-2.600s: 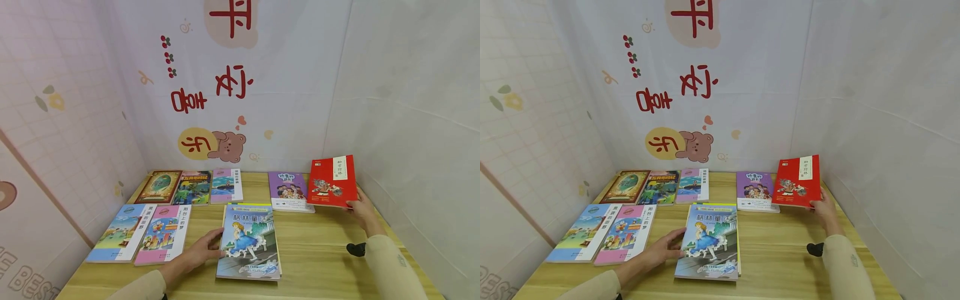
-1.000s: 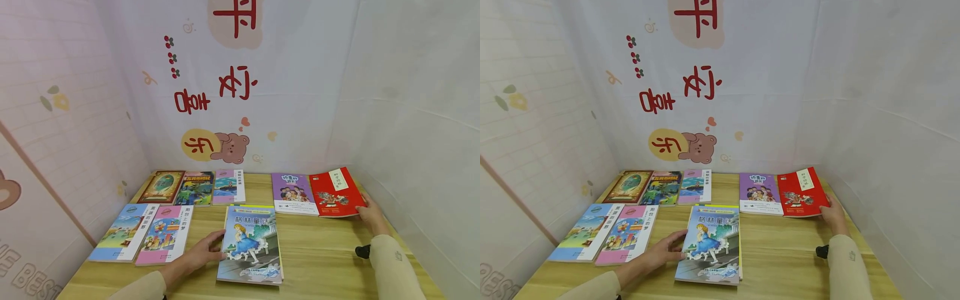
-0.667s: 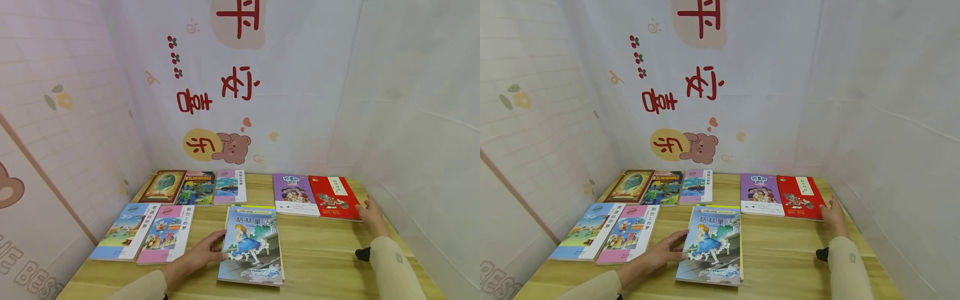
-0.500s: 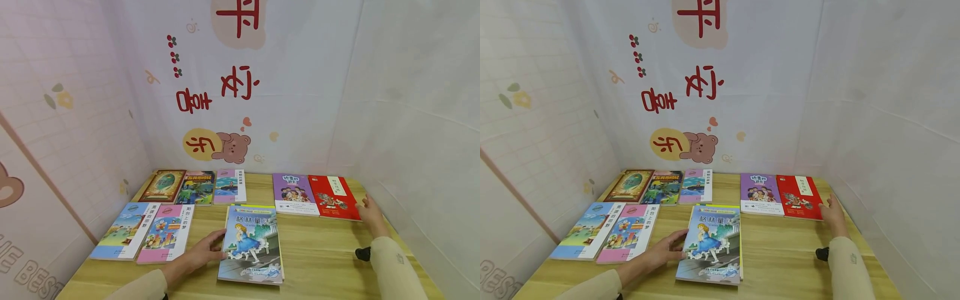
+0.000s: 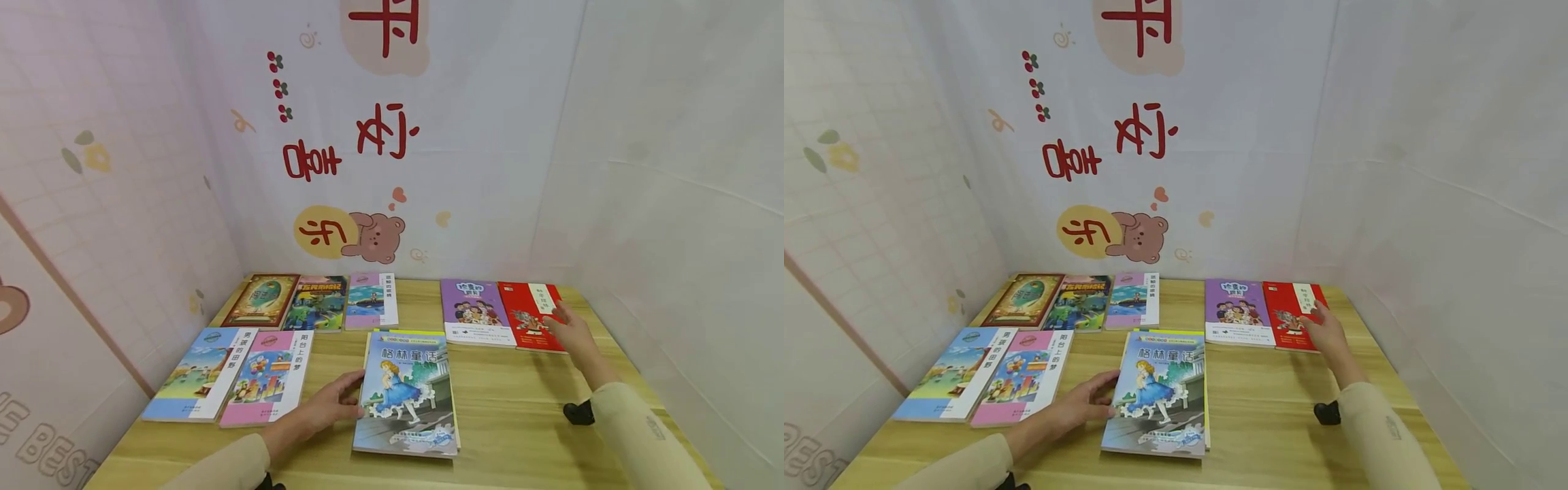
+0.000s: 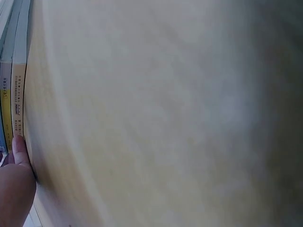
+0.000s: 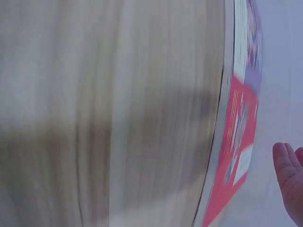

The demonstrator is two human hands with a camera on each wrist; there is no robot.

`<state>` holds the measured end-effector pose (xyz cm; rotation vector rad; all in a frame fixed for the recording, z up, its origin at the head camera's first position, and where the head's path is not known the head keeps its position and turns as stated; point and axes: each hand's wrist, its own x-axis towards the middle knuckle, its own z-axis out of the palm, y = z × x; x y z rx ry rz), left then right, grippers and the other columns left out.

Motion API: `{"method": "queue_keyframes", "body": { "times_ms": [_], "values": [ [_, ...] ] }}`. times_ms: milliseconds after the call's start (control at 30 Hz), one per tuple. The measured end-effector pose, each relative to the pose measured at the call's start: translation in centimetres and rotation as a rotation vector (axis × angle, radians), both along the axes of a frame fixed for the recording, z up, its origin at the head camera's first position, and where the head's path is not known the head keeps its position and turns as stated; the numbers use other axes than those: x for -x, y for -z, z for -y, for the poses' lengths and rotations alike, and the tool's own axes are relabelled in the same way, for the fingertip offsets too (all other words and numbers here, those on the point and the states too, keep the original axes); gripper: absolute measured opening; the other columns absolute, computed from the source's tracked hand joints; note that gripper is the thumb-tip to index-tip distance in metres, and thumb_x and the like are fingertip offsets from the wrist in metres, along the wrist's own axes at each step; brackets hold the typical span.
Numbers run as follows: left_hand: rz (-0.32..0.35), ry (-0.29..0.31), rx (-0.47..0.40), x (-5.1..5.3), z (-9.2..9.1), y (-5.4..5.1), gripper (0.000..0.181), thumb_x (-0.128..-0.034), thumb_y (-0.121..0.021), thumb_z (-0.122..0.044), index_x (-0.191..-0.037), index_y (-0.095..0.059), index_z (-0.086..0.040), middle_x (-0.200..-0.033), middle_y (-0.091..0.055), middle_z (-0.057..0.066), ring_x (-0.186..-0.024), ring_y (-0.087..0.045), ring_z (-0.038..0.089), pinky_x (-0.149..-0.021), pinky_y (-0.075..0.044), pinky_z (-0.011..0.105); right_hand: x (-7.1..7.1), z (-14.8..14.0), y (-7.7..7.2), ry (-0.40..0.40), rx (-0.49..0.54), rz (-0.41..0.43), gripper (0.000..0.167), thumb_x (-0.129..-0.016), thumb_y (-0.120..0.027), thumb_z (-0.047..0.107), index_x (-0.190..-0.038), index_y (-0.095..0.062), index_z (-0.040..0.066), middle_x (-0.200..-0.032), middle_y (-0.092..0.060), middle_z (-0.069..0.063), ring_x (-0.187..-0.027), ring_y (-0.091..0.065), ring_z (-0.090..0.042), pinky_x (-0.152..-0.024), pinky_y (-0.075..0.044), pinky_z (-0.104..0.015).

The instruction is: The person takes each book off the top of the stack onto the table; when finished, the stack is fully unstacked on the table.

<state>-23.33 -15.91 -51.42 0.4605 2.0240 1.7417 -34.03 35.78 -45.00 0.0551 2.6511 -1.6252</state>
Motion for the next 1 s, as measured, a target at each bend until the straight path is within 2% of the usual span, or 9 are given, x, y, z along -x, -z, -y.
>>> {"method": "queue_keyframes", "body": {
  "times_ms": [133,233,367,533,733,1000],
  "values": [
    [-0.007,0.003,-0.012,0.1,0.2,-0.1,0.077,-0.0923,-0.069,-0.006,-0.154,-0.024,0.005,-0.158,-0.022,0.029,-0.138,-0.034,0.044,-0.110,-0.035,0.049,-1.0,3.9,-0.4,-0.072,0.050,-0.004,0.075,-0.106,-0.049,0.028,-0.158,-0.004,0.002,-0.159,-0.018,-0.030,-0.141,-0.028,-0.046,-0.110,-0.032,-0.055],
    [-0.006,0.011,-0.025,0.1,0.3,-0.2,0.075,-0.0936,-0.067,-0.005,-0.154,-0.024,0.006,-0.158,-0.020,0.029,-0.142,-0.026,0.044,-0.111,-0.032,0.052,-2.2,6.6,-0.2,-0.118,0.133,0.010,0.072,-0.105,-0.052,0.024,-0.158,-0.009,0.001,-0.158,-0.023,-0.029,-0.141,-0.031,-0.043,-0.109,-0.035,-0.052],
    [0.010,0.025,-0.041,0.0,0.4,-0.3,0.073,-0.0948,-0.064,-0.004,-0.154,-0.022,0.007,-0.158,-0.018,0.029,-0.143,-0.022,0.046,-0.113,-0.029,0.054,-4.3,9.9,0.5,-0.137,0.231,0.069,0.072,-0.102,-0.057,0.024,-0.158,-0.016,0.002,-0.156,-0.028,-0.028,-0.139,-0.036,-0.042,-0.107,-0.039,-0.049],
    [0.029,0.042,-0.068,0.1,0.6,-0.1,0.074,-0.0946,-0.065,-0.004,-0.153,-0.021,0.008,-0.159,-0.014,0.030,-0.145,-0.015,0.046,-0.115,-0.025,0.053,-7.2,13.1,1.4,-0.142,0.262,0.112,0.071,-0.099,-0.062,0.027,-0.156,-0.026,0.005,-0.153,-0.035,-0.025,-0.135,-0.042,-0.041,-0.104,-0.043,-0.047],
    [0.030,0.055,-0.071,0.0,0.7,-0.3,0.074,-0.0941,-0.064,-0.002,-0.154,-0.021,0.008,-0.159,-0.013,0.030,-0.145,-0.015,0.046,-0.115,-0.024,0.054,-9.6,15.4,2.5,-0.133,0.283,0.137,0.069,-0.096,-0.066,0.023,-0.154,-0.033,0.005,-0.149,-0.042,-0.025,-0.129,-0.050,-0.039,-0.099,-0.047,-0.049],
    [0.055,0.075,-0.074,0.1,0.8,-0.3,0.074,-0.0943,-0.063,-0.001,-0.155,-0.021,0.005,-0.160,-0.012,0.029,-0.143,-0.022,0.048,-0.114,-0.024,0.054,-12.0,16.9,3.9,-0.194,0.285,0.176,0.069,-0.097,-0.064,0.015,-0.149,-0.028,-0.011,-0.143,-0.042,-0.035,-0.118,-0.058,-0.040,-0.091,-0.053,-0.049]
  ]
}}
